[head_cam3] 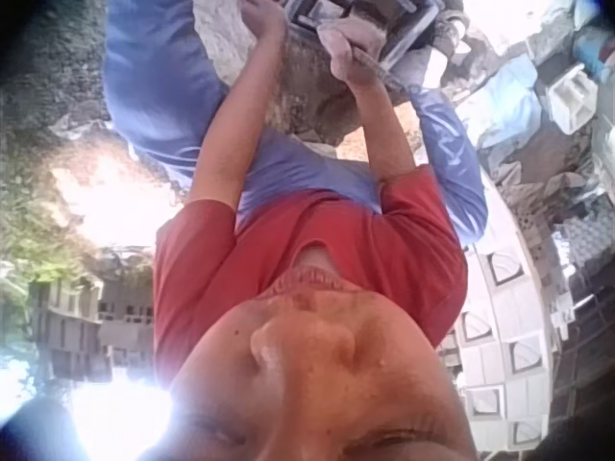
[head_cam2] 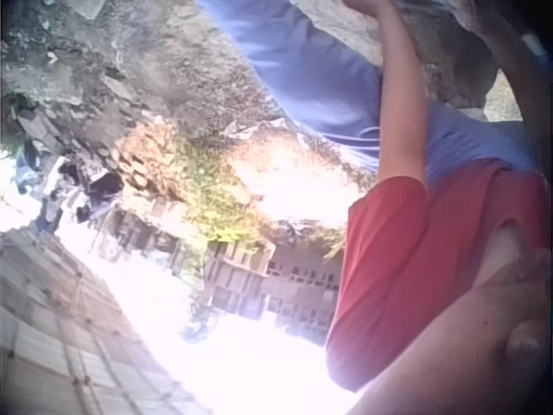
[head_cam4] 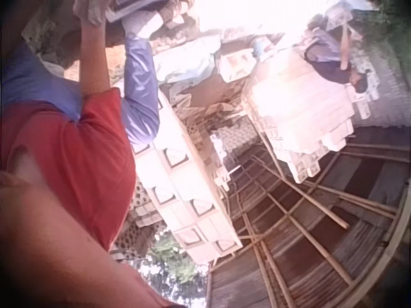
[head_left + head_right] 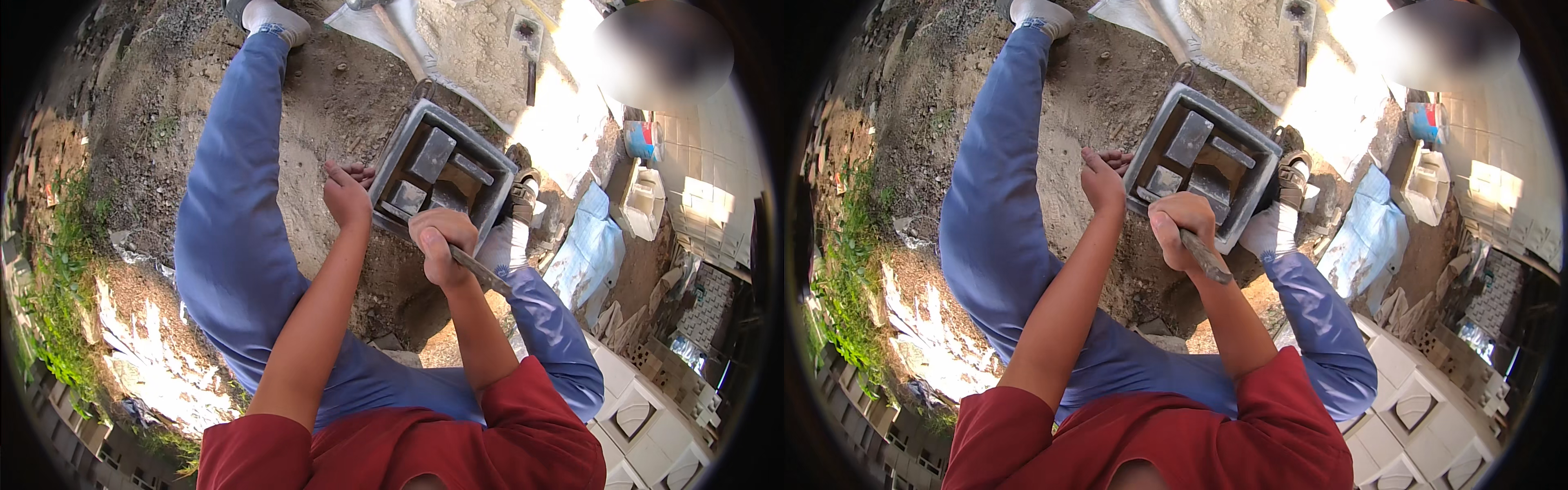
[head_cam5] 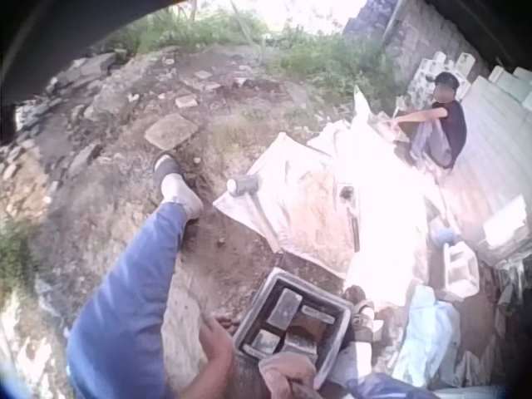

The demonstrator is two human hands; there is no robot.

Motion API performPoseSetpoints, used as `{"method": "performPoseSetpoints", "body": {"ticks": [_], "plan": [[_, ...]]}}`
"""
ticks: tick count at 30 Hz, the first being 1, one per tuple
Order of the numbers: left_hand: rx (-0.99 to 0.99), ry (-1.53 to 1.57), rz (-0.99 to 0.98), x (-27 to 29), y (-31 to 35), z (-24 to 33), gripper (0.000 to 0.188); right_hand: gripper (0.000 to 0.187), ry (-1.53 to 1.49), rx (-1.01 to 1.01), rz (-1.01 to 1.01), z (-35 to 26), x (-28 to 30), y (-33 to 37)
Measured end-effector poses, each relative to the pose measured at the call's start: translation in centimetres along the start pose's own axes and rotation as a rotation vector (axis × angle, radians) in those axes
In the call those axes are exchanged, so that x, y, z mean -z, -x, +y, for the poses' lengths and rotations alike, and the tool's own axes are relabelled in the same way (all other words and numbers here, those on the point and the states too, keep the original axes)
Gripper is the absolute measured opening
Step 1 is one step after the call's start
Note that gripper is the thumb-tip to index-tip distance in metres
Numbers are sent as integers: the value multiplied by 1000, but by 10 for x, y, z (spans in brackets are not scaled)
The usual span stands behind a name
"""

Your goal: The person uses a handheld tool to pack and level a granular mixture inside a square metal mold.

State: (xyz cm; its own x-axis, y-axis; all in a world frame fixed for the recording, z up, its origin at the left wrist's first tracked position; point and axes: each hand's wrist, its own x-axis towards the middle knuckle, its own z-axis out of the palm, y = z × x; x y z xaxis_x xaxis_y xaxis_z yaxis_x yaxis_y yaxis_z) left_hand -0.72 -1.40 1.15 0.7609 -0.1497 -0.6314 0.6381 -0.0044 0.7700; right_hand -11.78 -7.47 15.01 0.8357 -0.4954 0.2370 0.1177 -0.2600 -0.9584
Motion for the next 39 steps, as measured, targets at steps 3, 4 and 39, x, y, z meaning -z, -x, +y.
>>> {"method": "performPoseSetpoints", "body": {"ticks": [3, 4, 39], "plan": [[-18, -8, -5, 4, -2, -2, 72, 25, 13, -30, 2, 8, -8, -8], [-14, -16, 0, 9, -2, -6, 72, 26, 43, -139, 5, 0, -11, -12], [-8, -45, 15, 4, -2, 5, 70, 33, -7, -85, -50, -13, -7, -11]]}}
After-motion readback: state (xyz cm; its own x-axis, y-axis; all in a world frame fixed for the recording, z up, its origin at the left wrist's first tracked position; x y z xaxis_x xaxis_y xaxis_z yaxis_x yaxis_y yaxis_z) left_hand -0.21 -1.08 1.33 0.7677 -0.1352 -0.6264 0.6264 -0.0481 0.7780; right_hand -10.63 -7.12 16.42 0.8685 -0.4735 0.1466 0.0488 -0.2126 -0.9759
